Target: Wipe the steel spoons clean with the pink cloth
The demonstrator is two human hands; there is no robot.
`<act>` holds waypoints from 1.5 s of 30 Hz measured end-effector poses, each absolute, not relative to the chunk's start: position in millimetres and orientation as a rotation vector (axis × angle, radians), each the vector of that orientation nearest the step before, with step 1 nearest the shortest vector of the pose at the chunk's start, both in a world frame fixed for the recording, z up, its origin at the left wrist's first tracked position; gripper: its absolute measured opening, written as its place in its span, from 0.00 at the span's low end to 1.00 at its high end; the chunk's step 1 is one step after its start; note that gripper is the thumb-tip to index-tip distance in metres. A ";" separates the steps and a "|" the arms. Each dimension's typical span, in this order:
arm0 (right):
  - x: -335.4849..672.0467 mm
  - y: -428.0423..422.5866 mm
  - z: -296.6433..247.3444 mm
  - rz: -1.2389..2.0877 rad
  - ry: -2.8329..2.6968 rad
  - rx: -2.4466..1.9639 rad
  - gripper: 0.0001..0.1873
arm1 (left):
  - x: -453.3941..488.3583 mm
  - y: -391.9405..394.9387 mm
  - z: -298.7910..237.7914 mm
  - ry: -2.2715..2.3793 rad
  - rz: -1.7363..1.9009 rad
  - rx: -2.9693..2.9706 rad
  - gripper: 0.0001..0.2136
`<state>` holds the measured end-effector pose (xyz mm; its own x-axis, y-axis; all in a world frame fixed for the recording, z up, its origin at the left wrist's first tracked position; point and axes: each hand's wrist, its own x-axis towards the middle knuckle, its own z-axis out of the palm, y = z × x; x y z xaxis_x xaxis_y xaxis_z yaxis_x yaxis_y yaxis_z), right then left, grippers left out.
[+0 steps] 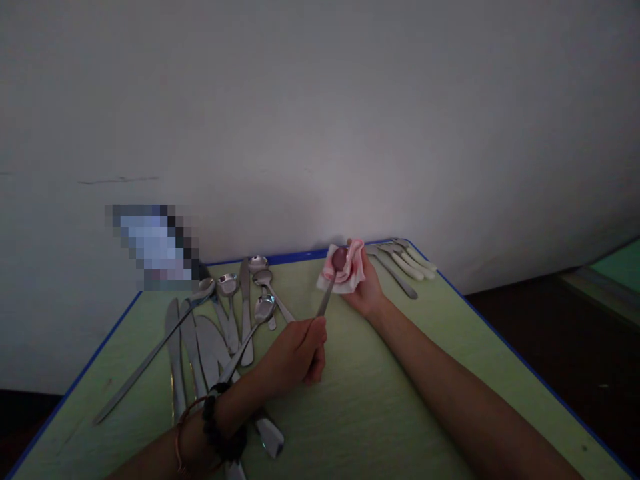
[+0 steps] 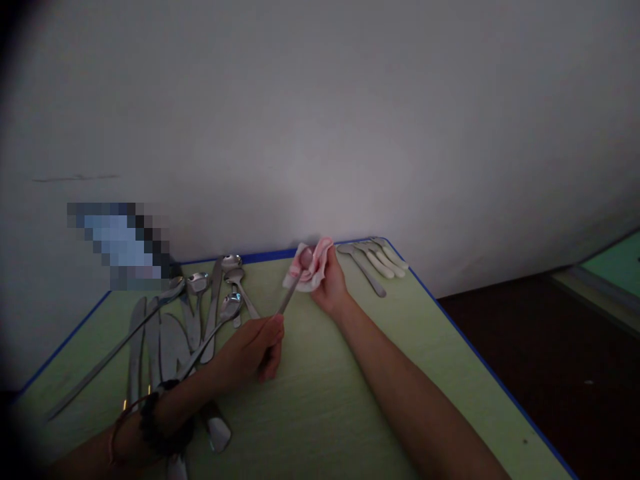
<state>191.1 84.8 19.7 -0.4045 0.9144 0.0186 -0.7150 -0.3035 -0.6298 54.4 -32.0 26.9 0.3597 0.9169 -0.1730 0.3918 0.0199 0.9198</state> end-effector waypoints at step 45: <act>183.3 78.9 15.5 1.803 -0.764 -0.608 0.08 | 55.5 -31.7 29.8 1.256 0.584 1.581 0.30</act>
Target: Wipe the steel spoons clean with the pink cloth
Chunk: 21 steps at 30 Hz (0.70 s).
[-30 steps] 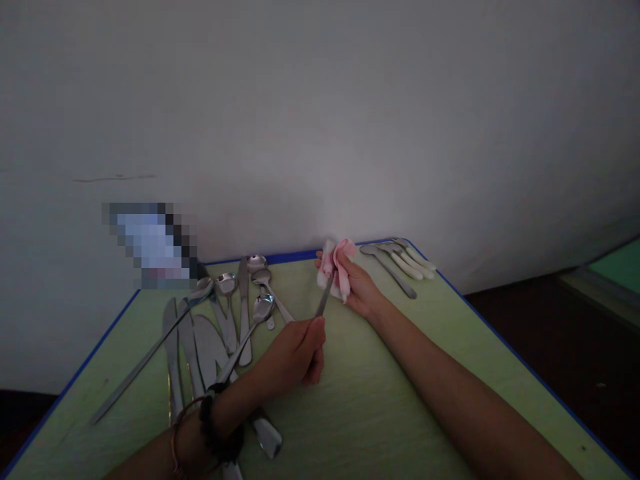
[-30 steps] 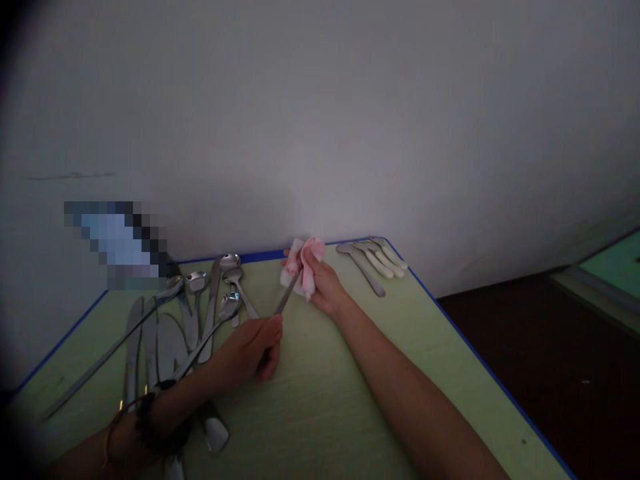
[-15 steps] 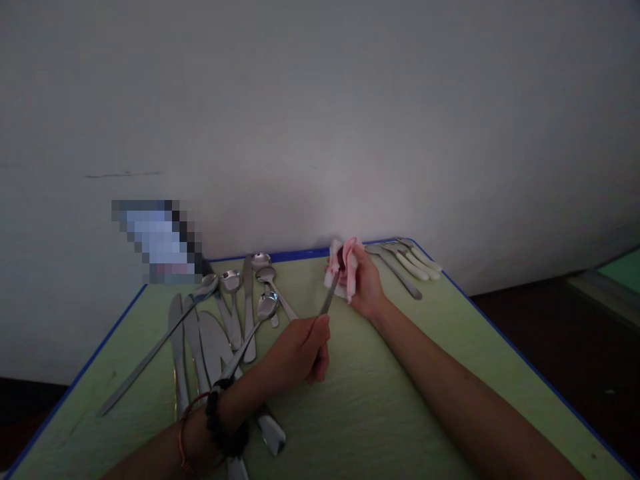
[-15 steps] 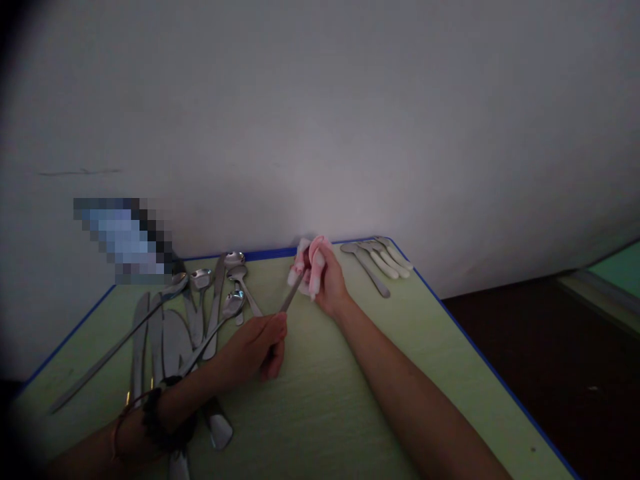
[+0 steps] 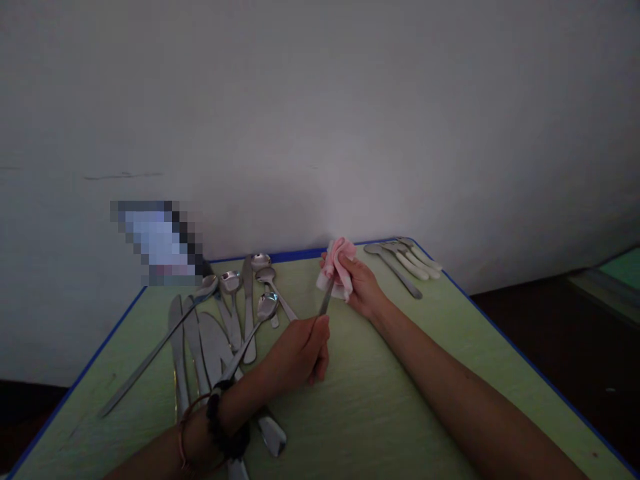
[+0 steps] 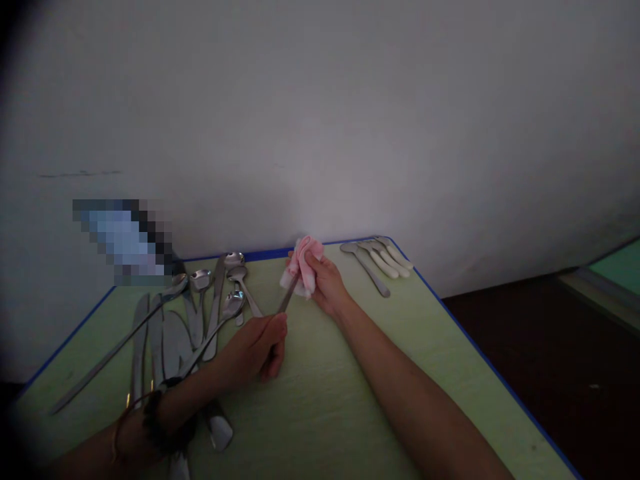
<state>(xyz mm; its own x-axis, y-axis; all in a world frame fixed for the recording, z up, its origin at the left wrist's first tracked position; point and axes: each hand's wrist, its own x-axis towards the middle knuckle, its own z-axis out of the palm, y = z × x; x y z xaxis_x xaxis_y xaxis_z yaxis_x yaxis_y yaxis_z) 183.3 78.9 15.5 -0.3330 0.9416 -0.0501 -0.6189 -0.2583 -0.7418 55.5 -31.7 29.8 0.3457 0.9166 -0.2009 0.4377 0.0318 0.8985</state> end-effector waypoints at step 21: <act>191.4 84.1 14.1 1.904 -0.688 -0.601 0.06 | 50.0 -31.6 32.2 1.150 0.462 1.650 0.31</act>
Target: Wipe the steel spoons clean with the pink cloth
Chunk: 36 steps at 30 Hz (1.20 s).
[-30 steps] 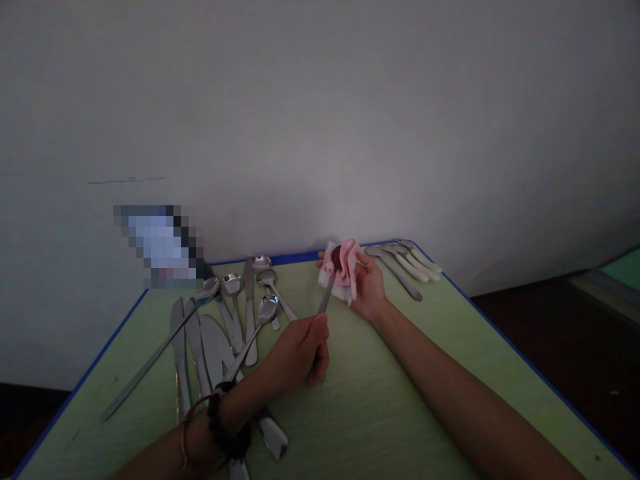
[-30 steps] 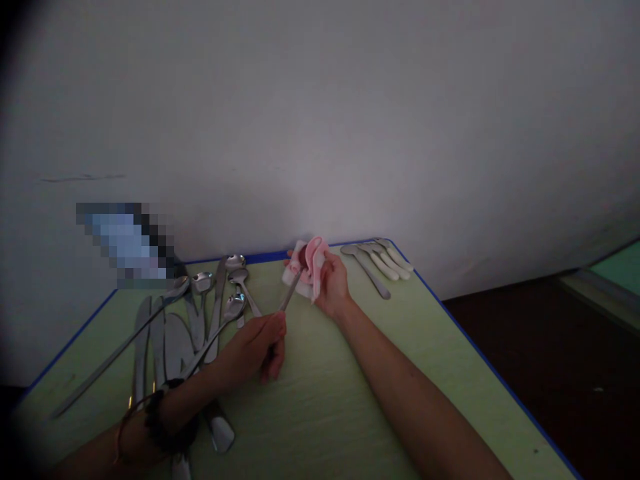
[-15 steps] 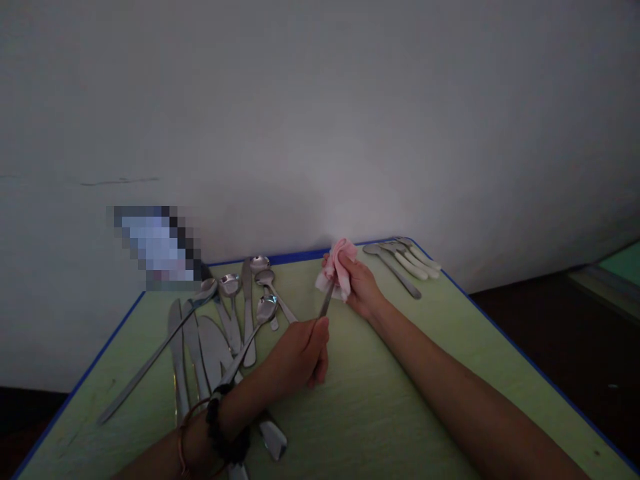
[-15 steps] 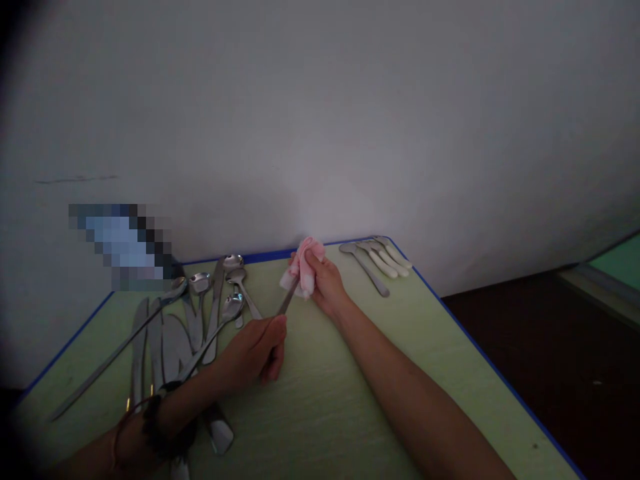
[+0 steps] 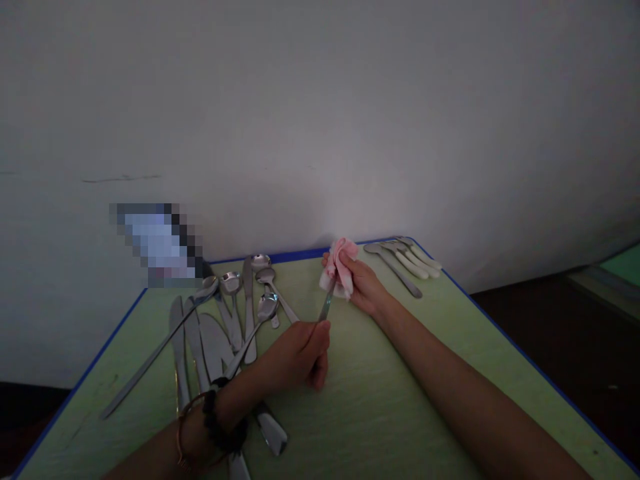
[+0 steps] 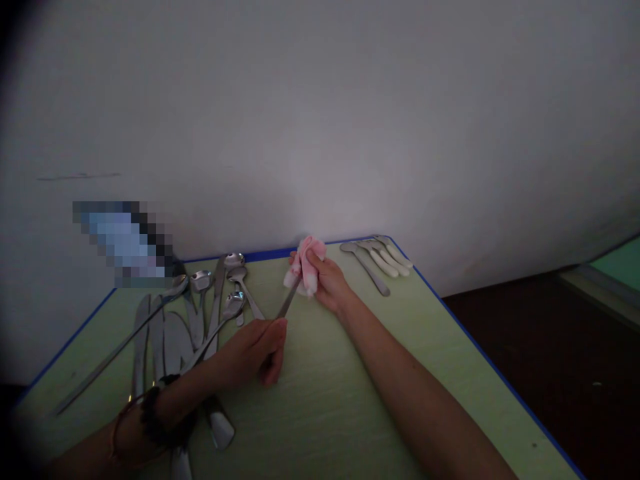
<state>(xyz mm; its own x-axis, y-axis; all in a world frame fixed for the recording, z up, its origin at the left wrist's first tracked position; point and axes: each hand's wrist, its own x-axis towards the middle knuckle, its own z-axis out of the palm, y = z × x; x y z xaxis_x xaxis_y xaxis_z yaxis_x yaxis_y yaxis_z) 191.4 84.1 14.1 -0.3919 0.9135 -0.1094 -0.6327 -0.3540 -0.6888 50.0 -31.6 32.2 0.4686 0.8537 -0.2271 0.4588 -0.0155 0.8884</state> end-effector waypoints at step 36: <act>186.7 90.4 9.6 1.587 -0.637 -0.667 0.10 | 55.3 -31.9 15.1 1.108 0.800 1.291 0.16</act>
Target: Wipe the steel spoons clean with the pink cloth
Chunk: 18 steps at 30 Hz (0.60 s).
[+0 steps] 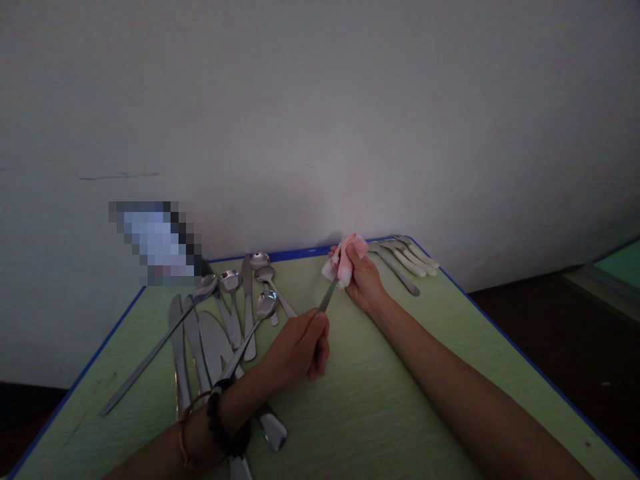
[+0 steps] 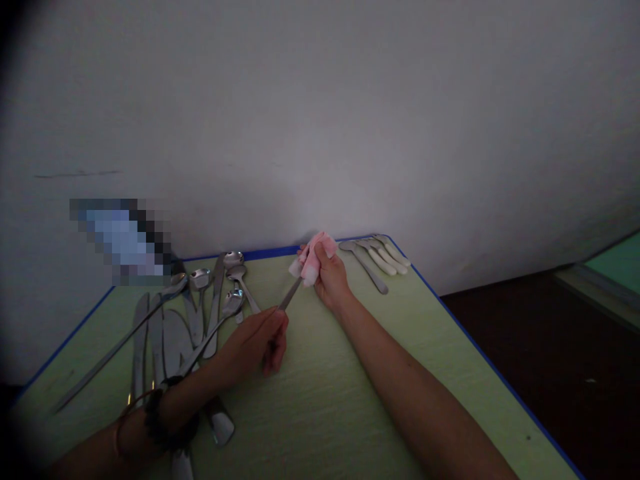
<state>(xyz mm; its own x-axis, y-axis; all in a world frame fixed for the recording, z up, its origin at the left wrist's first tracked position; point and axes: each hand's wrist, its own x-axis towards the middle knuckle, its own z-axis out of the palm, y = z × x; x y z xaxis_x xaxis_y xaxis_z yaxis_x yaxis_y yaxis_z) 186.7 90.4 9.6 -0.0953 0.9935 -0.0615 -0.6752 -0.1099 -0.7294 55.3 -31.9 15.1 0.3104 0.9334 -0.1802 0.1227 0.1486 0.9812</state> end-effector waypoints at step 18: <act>188.1 87.9 12.8 1.670 -0.641 -0.673 0.09 | 52.2 -29.4 22.6 1.140 0.708 1.424 0.24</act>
<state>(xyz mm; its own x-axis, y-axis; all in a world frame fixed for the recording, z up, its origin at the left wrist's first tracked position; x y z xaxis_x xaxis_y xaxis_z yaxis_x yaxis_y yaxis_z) 188.1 87.9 12.8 -0.1690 0.9811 -0.0943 -0.6661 -0.1842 -0.7228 52.2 -29.4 22.6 0.3528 0.9188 -0.1772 0.2482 0.0907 0.9645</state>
